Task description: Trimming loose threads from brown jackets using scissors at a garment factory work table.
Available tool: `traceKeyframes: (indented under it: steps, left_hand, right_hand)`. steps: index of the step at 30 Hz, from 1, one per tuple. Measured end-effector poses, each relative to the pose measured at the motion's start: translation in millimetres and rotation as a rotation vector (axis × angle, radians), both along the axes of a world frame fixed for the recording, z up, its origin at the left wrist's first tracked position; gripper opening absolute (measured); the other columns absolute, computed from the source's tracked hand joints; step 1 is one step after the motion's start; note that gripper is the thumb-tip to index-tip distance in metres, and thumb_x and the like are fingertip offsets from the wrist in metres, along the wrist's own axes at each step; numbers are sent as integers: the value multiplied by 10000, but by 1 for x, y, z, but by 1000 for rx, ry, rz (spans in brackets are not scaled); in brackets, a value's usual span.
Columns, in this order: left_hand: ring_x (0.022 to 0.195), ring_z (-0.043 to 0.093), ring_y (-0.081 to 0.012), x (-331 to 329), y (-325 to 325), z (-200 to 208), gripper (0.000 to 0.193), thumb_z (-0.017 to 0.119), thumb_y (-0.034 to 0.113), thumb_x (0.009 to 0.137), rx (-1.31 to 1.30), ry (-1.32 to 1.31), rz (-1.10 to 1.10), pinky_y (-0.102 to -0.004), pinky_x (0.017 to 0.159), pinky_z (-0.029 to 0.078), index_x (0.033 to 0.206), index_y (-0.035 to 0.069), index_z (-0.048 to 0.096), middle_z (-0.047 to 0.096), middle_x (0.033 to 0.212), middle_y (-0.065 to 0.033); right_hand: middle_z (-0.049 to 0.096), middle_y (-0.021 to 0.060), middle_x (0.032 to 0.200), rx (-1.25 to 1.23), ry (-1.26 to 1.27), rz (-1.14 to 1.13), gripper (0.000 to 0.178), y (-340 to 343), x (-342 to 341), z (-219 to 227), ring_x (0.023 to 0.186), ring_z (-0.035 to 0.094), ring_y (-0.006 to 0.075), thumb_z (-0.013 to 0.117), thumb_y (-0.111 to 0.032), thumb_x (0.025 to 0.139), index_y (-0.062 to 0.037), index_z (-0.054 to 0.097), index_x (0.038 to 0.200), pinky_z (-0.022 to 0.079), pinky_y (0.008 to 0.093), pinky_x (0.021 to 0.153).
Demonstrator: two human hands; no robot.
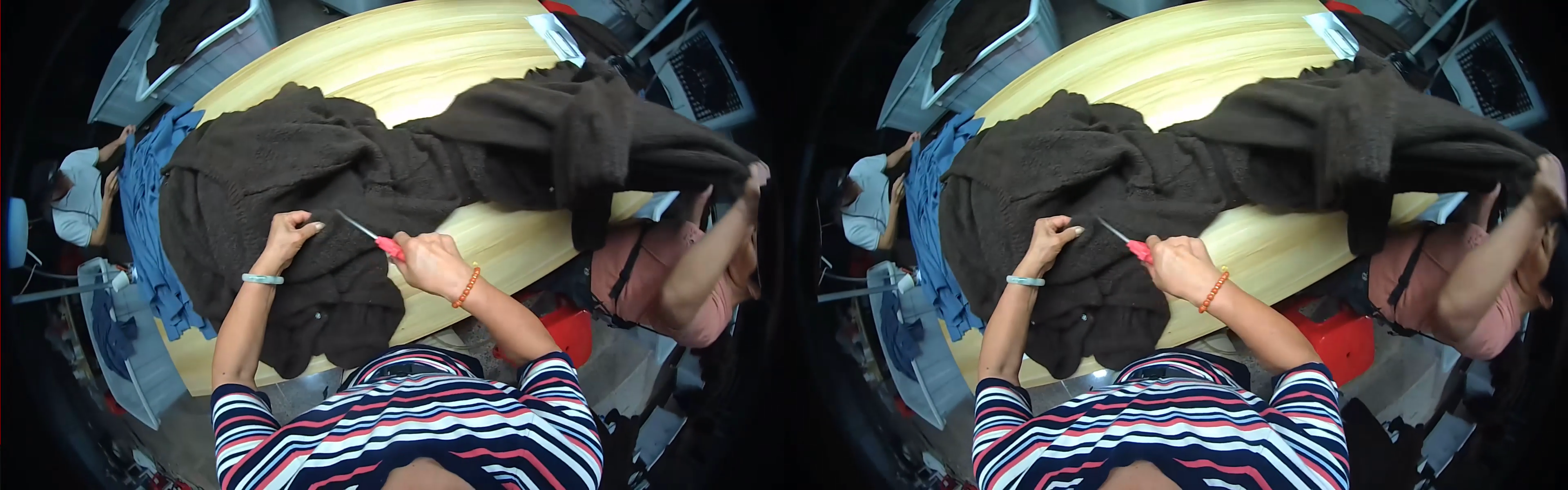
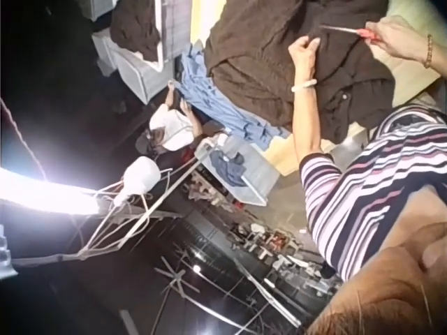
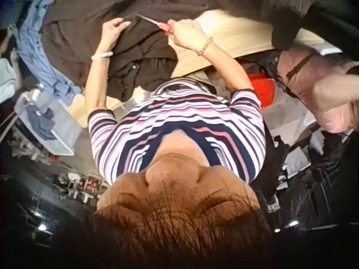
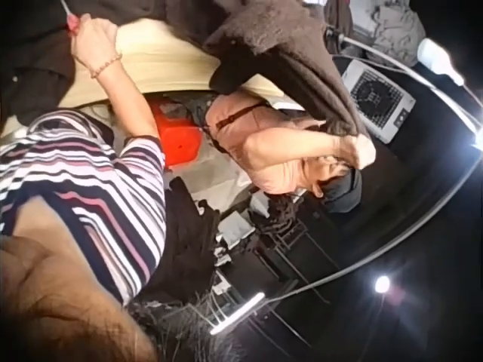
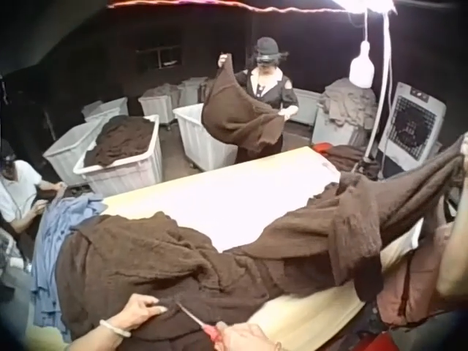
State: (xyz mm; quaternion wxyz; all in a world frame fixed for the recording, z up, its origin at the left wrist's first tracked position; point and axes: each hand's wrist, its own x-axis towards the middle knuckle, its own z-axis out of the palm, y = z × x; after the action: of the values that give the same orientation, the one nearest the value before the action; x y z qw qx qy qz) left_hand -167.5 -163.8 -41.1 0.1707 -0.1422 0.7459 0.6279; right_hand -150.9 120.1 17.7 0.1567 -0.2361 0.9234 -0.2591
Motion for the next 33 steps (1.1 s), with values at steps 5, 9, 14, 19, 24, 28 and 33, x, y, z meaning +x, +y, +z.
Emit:
traceKeyframes:
  steps: [5,9,14,19,24,28,33]
  left_hand:
    - [626,527,-33,6,-7,-5,65,717,44,835,-67,4,3,-203,560,422,810,-7,685,629,722,40]
    - [669,545,-30,18,-22,17,179,713,165,879,-375,-66,-212,-214,608,448,875,-13,692,642,758,42]
    - [781,589,-98,55,-70,56,344,740,176,835,-698,10,-304,-269,713,493,1086,-37,641,656,872,-31]
    - [711,555,-44,74,-84,38,166,733,90,825,-516,-114,-117,-220,661,465,939,-22,688,649,799,23]
    - [680,550,-38,81,-74,18,95,726,86,841,-161,-17,107,-198,599,427,865,-1,694,642,758,32]
    - [673,583,-57,86,-77,11,62,713,88,878,120,-80,253,-221,618,481,879,51,663,638,766,31]
    - [696,617,-84,86,-73,19,75,701,108,894,293,-149,342,-270,644,533,917,69,642,658,803,10]
  right_hand:
    - [666,195,723,-46,-113,204,232,1,5,14,742,677,367,638,-258,864,-35,611,919,527,473,685]
    - [665,185,731,8,-123,121,238,12,6,4,745,673,365,636,-253,871,-46,585,978,516,472,676]
    - [652,155,719,-76,-70,126,232,27,9,8,710,654,357,640,-249,886,-109,600,1067,503,458,655]
    - [654,151,727,-77,-26,241,217,11,11,12,708,658,349,654,-233,876,-91,597,1029,506,454,642]
    - [624,152,608,-114,52,443,222,-28,28,23,593,661,324,660,-250,843,-41,601,888,513,427,546]
    - [630,164,603,-58,71,383,220,-47,22,18,618,677,319,653,-224,834,-13,613,880,520,418,531]
    - [623,176,617,-60,54,372,222,-49,23,14,598,650,345,649,-270,859,-62,611,928,503,444,561]
